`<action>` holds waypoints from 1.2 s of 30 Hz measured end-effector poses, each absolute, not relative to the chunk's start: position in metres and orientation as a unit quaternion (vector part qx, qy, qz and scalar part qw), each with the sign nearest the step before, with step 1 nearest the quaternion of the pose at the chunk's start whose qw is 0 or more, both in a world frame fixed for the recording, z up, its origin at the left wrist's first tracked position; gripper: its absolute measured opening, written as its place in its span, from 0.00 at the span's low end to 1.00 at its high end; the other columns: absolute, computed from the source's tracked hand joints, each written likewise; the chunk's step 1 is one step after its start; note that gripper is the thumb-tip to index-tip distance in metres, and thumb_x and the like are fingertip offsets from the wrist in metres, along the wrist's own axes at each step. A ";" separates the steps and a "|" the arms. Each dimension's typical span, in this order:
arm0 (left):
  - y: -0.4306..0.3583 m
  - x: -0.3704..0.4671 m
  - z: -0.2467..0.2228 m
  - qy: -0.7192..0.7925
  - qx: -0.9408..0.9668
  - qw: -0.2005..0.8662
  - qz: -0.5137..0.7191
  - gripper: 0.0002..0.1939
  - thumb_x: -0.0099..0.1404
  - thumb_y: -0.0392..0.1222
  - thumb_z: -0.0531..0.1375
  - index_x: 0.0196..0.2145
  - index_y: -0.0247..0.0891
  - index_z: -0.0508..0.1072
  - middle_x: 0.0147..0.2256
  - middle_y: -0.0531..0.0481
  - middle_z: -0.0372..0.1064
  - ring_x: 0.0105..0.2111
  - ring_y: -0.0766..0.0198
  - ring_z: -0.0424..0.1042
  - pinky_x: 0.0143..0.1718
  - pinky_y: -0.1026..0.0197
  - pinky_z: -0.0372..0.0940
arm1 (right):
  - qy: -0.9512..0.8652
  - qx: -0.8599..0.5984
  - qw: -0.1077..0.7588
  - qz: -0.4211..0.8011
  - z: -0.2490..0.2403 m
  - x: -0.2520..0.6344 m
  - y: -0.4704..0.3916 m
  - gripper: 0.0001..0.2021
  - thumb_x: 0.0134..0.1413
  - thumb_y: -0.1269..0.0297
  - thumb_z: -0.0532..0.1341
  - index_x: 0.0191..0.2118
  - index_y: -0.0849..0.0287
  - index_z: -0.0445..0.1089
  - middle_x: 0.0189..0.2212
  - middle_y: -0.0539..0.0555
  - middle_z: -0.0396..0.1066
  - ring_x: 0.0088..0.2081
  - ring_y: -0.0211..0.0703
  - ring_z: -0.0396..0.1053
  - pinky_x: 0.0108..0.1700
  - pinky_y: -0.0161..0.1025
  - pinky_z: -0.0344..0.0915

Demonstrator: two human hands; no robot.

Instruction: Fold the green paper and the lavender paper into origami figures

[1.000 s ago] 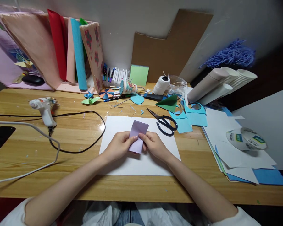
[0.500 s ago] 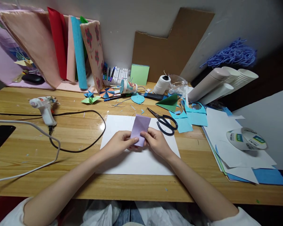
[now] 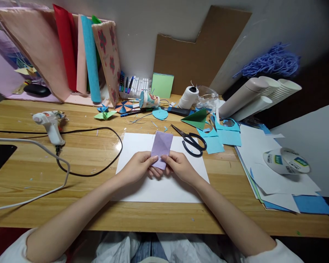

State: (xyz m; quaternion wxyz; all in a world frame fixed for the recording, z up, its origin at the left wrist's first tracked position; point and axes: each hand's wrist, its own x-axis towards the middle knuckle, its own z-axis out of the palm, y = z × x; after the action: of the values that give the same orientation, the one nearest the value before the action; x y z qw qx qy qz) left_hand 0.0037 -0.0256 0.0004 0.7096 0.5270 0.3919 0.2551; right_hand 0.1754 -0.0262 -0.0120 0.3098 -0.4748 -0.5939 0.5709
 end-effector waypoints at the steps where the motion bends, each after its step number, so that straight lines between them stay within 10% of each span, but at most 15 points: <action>1: -0.026 0.004 0.001 0.395 0.524 0.710 0.255 0.20 0.64 0.52 0.50 0.33 0.31 0.71 0.28 0.43 0.74 0.26 0.63 0.74 0.25 0.66 0.65 | -0.602 -0.484 0.317 0.550 -0.012 0.175 -0.026 0.19 0.56 0.52 0.55 0.21 0.60 0.62 0.13 0.46 0.61 0.16 0.32 0.59 0.21 0.31 0.54; 36: -0.025 0.002 0.017 0.518 0.465 0.615 0.370 0.13 0.47 0.46 0.67 0.26 0.32 0.74 0.24 0.50 0.72 0.25 0.65 0.69 0.27 0.65 0.62 | -0.726 -0.398 0.227 0.514 -0.009 0.167 -0.038 0.19 0.59 0.63 0.52 0.19 0.62 0.65 0.16 0.48 0.66 0.21 0.33 0.63 0.28 0.31 0.57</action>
State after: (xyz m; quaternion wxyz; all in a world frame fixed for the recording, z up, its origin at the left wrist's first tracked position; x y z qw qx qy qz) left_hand 0.0024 -0.0253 0.0168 0.6153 0.4646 0.5183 0.3701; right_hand 0.1667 -0.0383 -0.0091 0.2267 -0.3978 -0.7257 0.5136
